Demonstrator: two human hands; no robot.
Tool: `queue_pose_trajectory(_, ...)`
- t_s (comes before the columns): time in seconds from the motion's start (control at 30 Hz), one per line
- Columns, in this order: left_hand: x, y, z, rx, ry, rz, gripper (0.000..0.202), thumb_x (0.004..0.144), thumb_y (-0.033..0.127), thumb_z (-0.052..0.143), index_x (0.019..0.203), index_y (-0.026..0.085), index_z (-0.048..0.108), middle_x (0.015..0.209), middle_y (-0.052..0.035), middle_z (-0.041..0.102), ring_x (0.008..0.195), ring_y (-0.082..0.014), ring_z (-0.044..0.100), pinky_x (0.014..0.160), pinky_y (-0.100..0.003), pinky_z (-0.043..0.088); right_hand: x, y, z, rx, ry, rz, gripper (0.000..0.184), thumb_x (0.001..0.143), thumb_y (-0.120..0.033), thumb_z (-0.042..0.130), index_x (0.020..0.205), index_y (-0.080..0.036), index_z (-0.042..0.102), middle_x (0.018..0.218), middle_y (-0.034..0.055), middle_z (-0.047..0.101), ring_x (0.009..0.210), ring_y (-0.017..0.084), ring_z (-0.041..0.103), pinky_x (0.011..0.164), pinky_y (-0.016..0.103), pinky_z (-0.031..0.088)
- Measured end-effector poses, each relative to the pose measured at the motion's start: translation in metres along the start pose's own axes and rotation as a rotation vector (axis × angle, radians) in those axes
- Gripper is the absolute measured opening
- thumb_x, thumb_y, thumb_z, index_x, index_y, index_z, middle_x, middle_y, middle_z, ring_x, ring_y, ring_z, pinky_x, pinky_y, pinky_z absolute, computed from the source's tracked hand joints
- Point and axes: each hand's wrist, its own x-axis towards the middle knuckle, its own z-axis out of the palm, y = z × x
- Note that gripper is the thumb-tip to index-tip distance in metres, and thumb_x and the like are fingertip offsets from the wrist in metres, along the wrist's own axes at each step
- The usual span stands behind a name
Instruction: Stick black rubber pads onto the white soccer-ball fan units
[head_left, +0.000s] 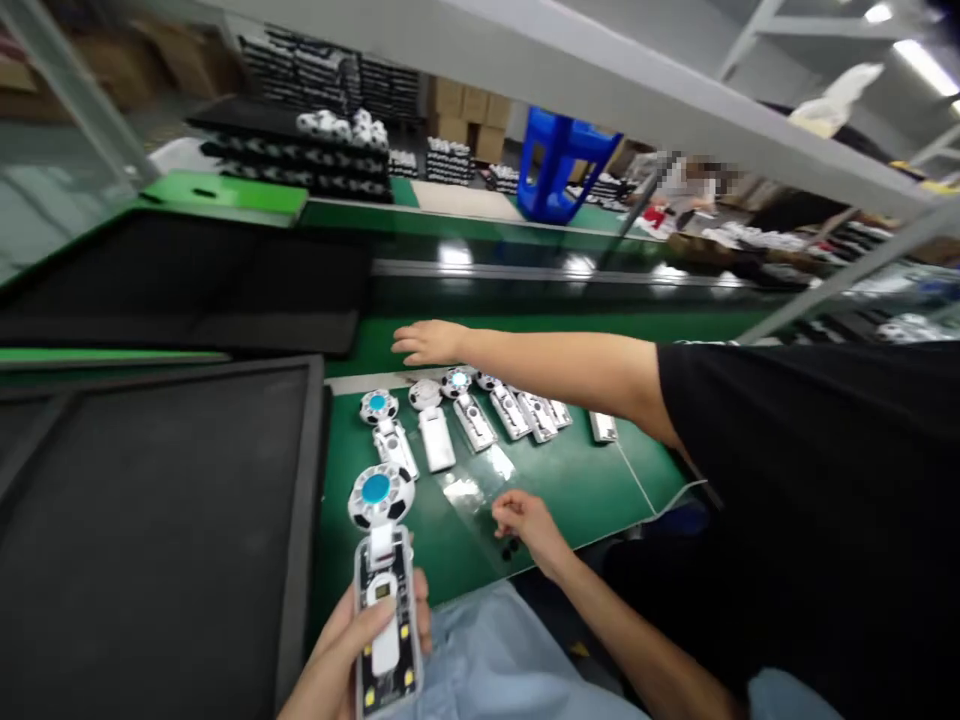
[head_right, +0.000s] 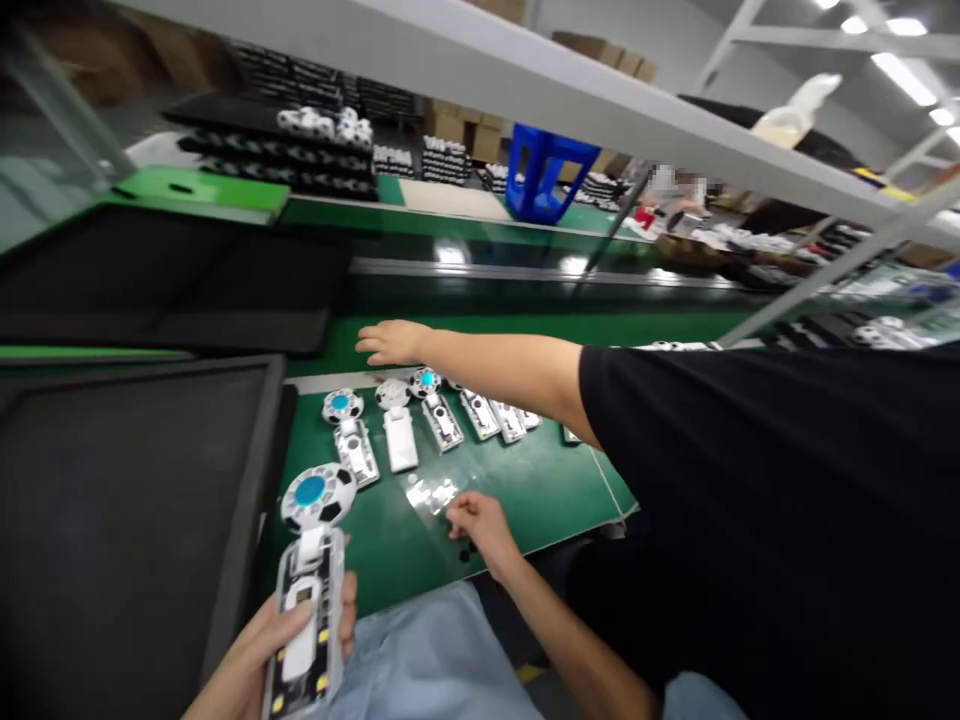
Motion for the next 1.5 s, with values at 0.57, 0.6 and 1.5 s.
queue_pose_trajectory(0.57,-0.009,0.01,-0.012,-0.138,-0.147,0.087,0.057,0.069,0.035,0.068,0.118,0.021,0.042,0.1,-0.0053,0.059,0.082,-0.0188,0.059,0.069,-0.028,0.048,-0.05,-0.101,0.088,-0.058,-0.412,-0.108,0.005,0.068,-0.02,0.061,0.073,-0.017,0.06,0.061,-0.0038,0.056,0.054,0.009,0.052,0.055,0.021,0.042)
queue_pose_trajectory(0.6,-0.008,0.007,-0.014,-0.125,-0.159,0.116,0.057,0.071,0.033,0.066,0.12,0.021,0.039,0.105,-0.0063,0.058,0.086,-0.0198,0.058,0.071,-0.029,0.047,-0.055,-0.102,0.091,-0.132,-0.417,-0.156,0.003,0.07,-0.017,0.058,0.072,-0.017,0.06,0.063,-0.0032,0.057,0.056,0.01,0.053,0.056,0.021,0.042)
queue_pose_trajectory(1.5,-0.011,0.007,-0.017,0.293,-0.088,0.36,0.058,0.068,0.019,0.05,0.125,0.015,0.038,0.121,-0.0088,0.053,0.112,-0.0257,0.049,0.099,-0.037,0.036,-0.082,-0.092,0.095,-0.652,-0.373,-0.607,0.015,0.086,-0.012,0.046,0.081,-0.019,0.057,0.077,-0.0001,0.056,0.071,0.012,0.055,0.065,0.022,0.041)
